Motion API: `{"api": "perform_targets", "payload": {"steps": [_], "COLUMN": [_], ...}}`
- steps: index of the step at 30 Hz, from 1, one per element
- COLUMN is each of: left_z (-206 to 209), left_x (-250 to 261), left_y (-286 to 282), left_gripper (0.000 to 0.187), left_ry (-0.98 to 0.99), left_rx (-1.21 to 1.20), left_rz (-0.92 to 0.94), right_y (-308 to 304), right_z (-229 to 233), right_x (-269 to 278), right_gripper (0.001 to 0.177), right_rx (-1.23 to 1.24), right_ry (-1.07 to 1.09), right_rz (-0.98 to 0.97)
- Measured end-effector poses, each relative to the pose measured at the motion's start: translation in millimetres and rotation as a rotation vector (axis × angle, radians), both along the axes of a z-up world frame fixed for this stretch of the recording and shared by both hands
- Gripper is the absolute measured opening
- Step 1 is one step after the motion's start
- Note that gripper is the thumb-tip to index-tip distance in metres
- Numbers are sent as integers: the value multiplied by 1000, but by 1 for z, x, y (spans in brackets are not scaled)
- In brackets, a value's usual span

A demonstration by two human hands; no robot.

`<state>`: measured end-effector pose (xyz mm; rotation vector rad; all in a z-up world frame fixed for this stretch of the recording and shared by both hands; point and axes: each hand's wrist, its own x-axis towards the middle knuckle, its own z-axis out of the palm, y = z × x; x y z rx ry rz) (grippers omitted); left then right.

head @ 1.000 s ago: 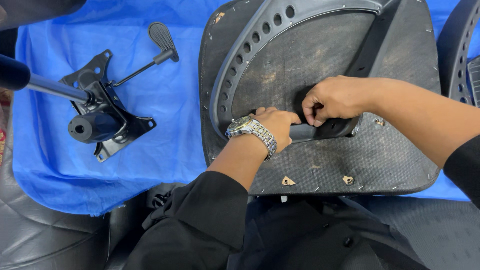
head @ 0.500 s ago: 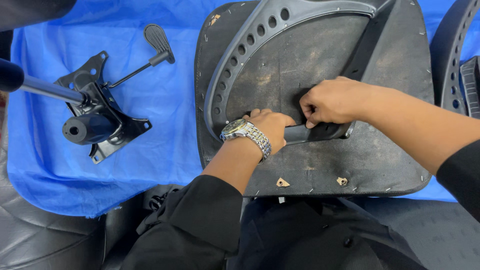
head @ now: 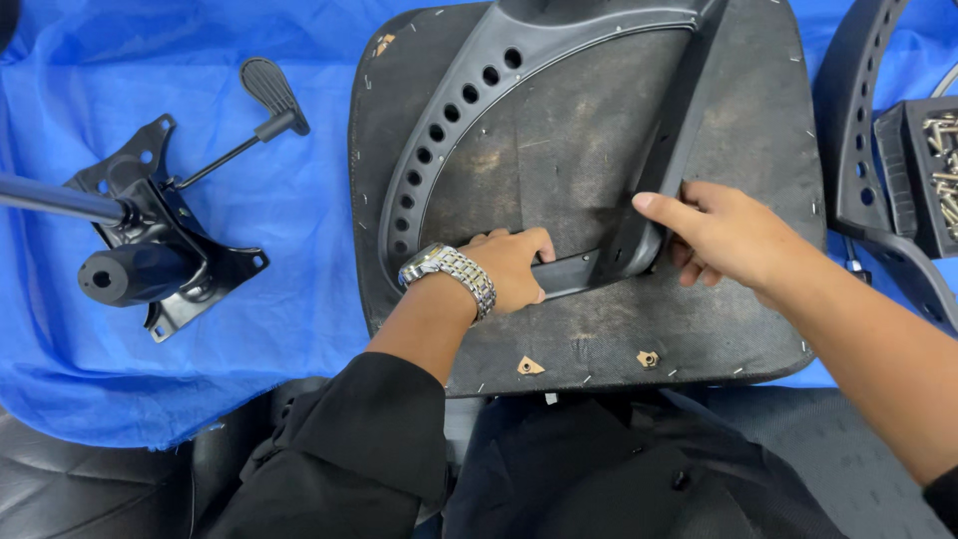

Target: The person assembles a chair by attaching a black plastic frame to the underside of a seat cushion using a screwdriver and screws. They align the frame, insert screws, and tighten them to secure the frame to the seat.

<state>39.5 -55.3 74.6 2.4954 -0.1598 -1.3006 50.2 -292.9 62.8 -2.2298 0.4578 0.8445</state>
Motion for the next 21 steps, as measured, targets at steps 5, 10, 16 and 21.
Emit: {"api": "perform_targets", "payload": {"steps": [5, 10, 16, 21], "left_z": [-7, -29, -50, -52], "left_x": [-9, -20, -37, -43], "left_y": [-18, -24, -23, -23], "left_gripper": [24, 16, 12, 8], "left_ry": [-496, -573, -783, -829], "left_rx": [-72, -391, -482, -470], "left_rz": [101, 181, 210, 220], "right_y": [-10, -32, -22, -30], "right_z": [-22, -29, -4, 10], "right_x": [-2, -18, -40, -45], "right_gripper": [64, 43, 45, 61], "right_rx": [134, 155, -339, -317], "right_ry": [-153, -535, -174, -332], "right_rz": [-161, 294, 684, 570]}}
